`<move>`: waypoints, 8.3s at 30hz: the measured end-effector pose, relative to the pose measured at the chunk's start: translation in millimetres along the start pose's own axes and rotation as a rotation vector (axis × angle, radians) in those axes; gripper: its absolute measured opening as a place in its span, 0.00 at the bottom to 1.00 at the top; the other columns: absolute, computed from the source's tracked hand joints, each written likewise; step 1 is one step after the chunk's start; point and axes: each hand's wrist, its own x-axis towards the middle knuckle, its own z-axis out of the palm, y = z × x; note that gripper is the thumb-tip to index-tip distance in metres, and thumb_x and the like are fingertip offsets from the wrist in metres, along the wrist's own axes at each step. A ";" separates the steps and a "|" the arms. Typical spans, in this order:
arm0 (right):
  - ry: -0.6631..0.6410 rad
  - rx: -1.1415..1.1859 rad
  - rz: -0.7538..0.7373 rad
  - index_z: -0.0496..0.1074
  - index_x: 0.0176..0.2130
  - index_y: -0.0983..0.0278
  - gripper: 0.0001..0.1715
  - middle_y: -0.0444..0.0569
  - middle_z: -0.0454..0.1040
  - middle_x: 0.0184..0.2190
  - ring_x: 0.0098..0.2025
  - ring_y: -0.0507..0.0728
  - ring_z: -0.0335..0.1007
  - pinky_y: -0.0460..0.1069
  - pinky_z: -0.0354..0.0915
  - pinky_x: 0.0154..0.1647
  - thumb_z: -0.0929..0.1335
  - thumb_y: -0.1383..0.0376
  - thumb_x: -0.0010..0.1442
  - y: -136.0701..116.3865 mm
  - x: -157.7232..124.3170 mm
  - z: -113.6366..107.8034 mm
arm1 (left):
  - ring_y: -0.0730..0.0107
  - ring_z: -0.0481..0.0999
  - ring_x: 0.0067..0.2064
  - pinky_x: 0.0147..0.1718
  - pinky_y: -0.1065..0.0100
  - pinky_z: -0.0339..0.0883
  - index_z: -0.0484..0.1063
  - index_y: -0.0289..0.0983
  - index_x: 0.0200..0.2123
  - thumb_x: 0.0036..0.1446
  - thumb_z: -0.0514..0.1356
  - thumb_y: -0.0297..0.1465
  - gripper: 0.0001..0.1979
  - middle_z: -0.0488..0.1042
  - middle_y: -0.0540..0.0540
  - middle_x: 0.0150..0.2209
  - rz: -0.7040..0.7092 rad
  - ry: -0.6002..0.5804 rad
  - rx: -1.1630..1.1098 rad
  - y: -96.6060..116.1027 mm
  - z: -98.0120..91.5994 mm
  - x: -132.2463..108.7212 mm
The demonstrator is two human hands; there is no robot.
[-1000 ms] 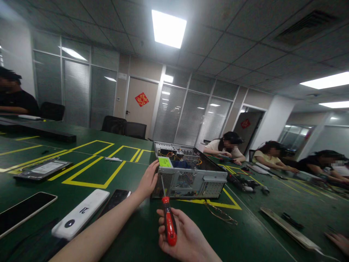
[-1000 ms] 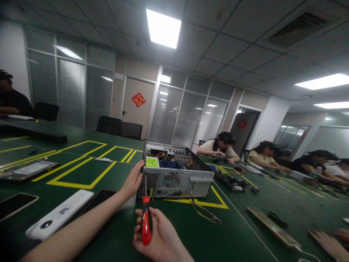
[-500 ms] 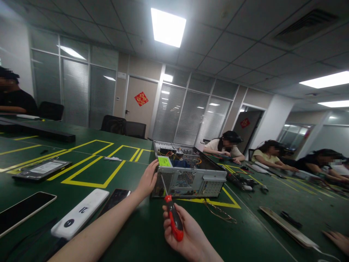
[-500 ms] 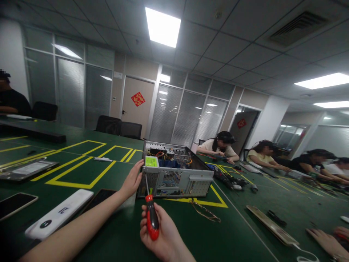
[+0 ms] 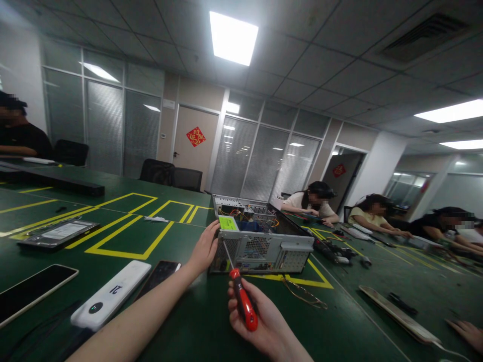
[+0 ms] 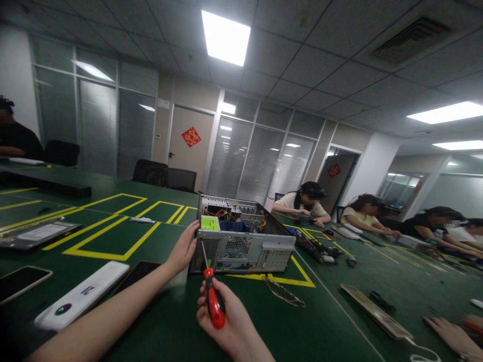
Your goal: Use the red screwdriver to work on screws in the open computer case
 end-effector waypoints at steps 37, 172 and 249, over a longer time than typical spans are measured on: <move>-0.186 0.045 0.090 0.65 0.30 0.70 0.16 0.41 0.61 0.19 0.17 0.41 0.51 0.33 0.45 0.11 0.64 0.58 0.59 -8.2 2.6 -7.1 | 0.63 0.53 0.63 0.61 0.53 0.50 0.51 0.38 0.60 0.63 0.43 0.30 0.22 0.54 0.40 0.61 -0.002 -0.001 0.007 1.4 0.3 0.8; 0.145 0.017 0.103 0.67 0.33 0.69 0.13 0.46 0.67 0.21 0.16 0.43 0.59 0.35 0.52 0.12 0.63 0.60 0.59 -5.9 13.2 -66.3 | 0.63 0.50 0.65 0.61 0.52 0.50 0.52 0.39 0.58 0.63 0.43 0.30 0.20 0.55 0.41 0.61 0.020 -0.041 -0.018 3.2 -6.5 6.6; 0.204 0.066 0.124 0.66 0.31 0.71 0.11 0.42 0.63 0.18 0.16 0.43 0.59 0.35 0.54 0.13 0.64 0.63 0.58 -7.4 11.3 -62.3 | 0.62 0.52 0.64 0.61 0.51 0.51 0.53 0.39 0.56 0.63 0.43 0.29 0.19 0.58 0.40 0.59 0.035 -0.025 -0.013 1.7 -4.2 6.4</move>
